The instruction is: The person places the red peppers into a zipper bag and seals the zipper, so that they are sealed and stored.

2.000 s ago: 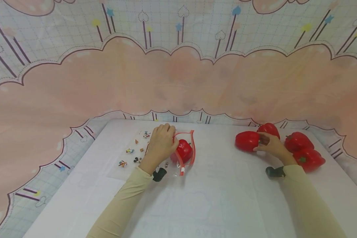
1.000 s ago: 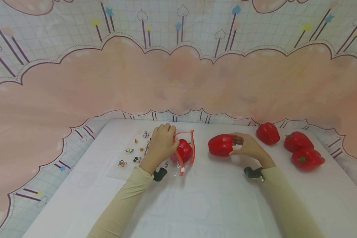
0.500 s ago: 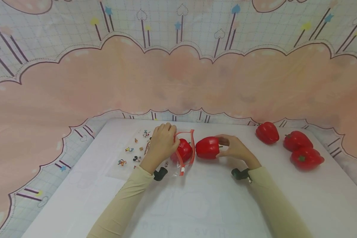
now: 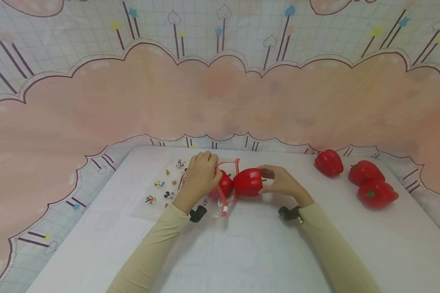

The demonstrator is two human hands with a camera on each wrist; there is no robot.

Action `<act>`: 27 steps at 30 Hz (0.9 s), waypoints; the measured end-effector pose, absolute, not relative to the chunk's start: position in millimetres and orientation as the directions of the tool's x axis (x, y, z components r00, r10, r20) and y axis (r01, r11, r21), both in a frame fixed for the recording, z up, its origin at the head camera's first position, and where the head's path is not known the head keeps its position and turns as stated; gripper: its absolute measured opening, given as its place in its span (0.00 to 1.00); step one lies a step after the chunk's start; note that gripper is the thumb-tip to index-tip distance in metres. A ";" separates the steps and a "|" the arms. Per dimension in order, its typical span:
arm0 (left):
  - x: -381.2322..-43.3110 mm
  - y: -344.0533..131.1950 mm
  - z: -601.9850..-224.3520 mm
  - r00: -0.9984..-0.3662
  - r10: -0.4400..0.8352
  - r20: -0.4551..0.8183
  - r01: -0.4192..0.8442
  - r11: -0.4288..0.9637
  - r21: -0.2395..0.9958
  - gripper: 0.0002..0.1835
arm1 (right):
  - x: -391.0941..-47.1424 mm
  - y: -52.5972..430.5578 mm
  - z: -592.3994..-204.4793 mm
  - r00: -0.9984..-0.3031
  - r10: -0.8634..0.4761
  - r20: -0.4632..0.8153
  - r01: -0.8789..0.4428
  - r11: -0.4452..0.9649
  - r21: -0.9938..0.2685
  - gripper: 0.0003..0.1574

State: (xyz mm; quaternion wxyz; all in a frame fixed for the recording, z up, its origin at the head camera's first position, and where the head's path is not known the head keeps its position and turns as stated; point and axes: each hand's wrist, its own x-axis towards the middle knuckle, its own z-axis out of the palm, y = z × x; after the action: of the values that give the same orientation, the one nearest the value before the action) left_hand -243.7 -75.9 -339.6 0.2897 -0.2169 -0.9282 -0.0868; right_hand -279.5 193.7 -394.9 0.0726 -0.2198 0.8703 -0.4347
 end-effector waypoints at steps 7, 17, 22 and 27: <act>-244.9 -75.2 -339.6 -0.728 0.357 0.585 0.463 0.886 0.035 0.05 | -281.0 181.8 -393.7 -0.888 -0.453 0.072 -0.325 0.509 -0.797 0.44; -244.9 -74.4 -339.7 -0.735 0.356 0.576 0.464 0.885 0.045 0.04 | -282.9 166.9 -397.8 -0.886 -0.431 0.173 -0.394 0.502 -0.770 0.43; -246.3 -73.6 -340.6 -0.734 0.356 0.579 0.466 0.883 0.049 0.04 | -284.0 160.9 -398.2 -0.895 -0.415 0.161 -0.366 0.481 -0.797 0.41; -246.3 -72.8 -340.0 -0.727 0.351 0.590 0.470 0.881 0.055 0.04 | -283.1 154.2 -398.2 -0.895 -0.415 0.163 -0.366 0.475 -0.800 0.39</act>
State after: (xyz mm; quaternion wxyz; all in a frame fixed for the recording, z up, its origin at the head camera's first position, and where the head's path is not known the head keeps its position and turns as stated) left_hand -246.3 -72.8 -340.0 0.2954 -0.2221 -0.9237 -0.1007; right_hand -283.1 154.2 -398.2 0.0269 -0.2275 0.8585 -0.4589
